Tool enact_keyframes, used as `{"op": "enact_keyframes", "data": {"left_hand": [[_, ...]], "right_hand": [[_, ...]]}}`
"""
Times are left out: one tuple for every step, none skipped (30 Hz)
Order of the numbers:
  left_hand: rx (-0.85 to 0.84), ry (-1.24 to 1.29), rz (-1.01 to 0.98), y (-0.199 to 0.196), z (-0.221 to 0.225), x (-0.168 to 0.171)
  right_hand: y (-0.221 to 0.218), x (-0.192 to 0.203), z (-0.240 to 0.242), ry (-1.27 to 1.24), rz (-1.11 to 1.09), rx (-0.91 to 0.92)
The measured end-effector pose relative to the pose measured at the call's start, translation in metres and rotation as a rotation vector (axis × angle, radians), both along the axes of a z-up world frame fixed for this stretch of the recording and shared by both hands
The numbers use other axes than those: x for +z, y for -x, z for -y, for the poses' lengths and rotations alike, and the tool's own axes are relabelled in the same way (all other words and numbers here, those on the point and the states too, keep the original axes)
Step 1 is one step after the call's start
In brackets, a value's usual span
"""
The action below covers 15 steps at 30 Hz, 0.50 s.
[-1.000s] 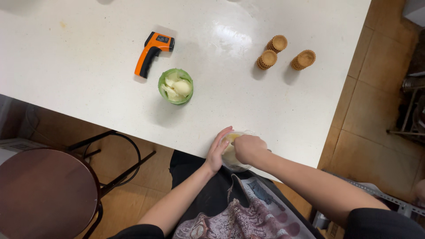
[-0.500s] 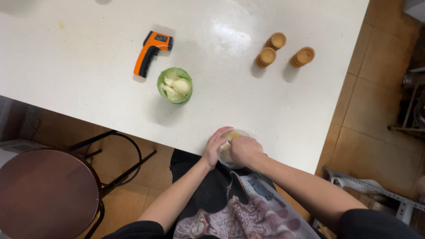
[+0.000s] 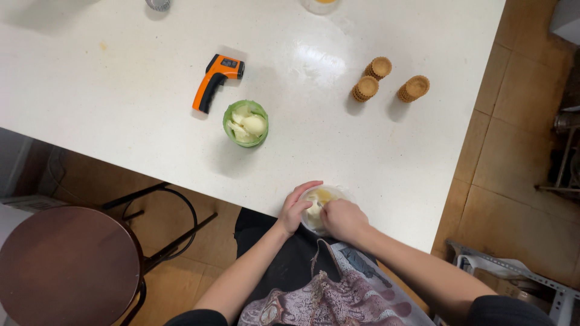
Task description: The person scoops white cream from a clear container using a spoon and transfers it into a green cup. They hold the green cup with their left hand while using the spoon in their right hand to move and level the cream inside the cup.
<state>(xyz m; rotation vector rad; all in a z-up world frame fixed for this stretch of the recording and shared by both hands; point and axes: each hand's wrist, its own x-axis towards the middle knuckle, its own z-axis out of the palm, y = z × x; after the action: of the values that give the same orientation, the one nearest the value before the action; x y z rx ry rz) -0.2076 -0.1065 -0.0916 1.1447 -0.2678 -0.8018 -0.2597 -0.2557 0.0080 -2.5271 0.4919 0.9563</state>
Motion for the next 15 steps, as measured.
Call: {"op": "enact_keyframes", "data": {"left_hand": [[-0.007, 0.019, -0.036, -0.001, -0.001, 0.000], [-0.010, 0.035, -0.075, 0.000, -0.003, 0.000], [-0.007, 0.033, -0.075, 0.001, -0.003, 0.000], [-0.021, 0.008, -0.054, 0.001, -0.002, -0.001], [-0.036, -0.016, -0.033, 0.000, -0.002, -0.001], [-0.035, -0.016, -0.030, -0.001, -0.001, -0.001], [-0.048, -0.011, -0.036, -0.001, 0.000, -0.001], [-0.061, -0.007, -0.044, -0.001, 0.000, -0.001], [-0.060, -0.008, -0.044, -0.001, 0.000, -0.002], [-0.058, -0.011, -0.026, 0.000, 0.000, -0.003], [-0.057, -0.014, -0.009, 0.001, 0.000, -0.004], [-0.057, -0.015, -0.007, 0.000, 0.001, -0.005], [-0.055, 0.008, -0.055, 0.000, 0.001, -0.005], [-0.055, 0.030, -0.105, 0.001, 0.001, -0.006], [-0.058, 0.031, -0.105, 0.002, 0.002, -0.006]], "right_hand": [[0.001, 0.000, 0.001, 0.001, 0.003, -0.001], [0.003, 0.000, 0.001, -0.005, 0.005, 0.005], [0.006, 0.000, 0.000, -0.010, 0.008, 0.011], [0.008, 0.000, 0.000, -0.012, 0.010, 0.014], [0.011, 0.002, 0.000, -0.012, 0.024, 0.007], [0.013, 0.003, 0.001, -0.011, 0.040, 0.000], [0.012, 0.004, 0.002, -0.010, 0.042, 0.001], [0.013, 0.005, 0.002, -0.015, 0.025, -0.010], [0.014, 0.007, 0.002, -0.019, 0.008, -0.020], [0.017, 0.009, 0.002, -0.020, 0.006, -0.023], [0.019, 0.011, 0.002, -0.012, 0.029, -0.025], [0.018, 0.012, 0.003, -0.003, 0.056, -0.025], [0.018, 0.014, 0.004, -0.003, 0.058, -0.026], [0.020, 0.016, 0.005, -0.005, 0.046, -0.026], [0.021, 0.017, 0.006, -0.006, 0.034, -0.027]]}}
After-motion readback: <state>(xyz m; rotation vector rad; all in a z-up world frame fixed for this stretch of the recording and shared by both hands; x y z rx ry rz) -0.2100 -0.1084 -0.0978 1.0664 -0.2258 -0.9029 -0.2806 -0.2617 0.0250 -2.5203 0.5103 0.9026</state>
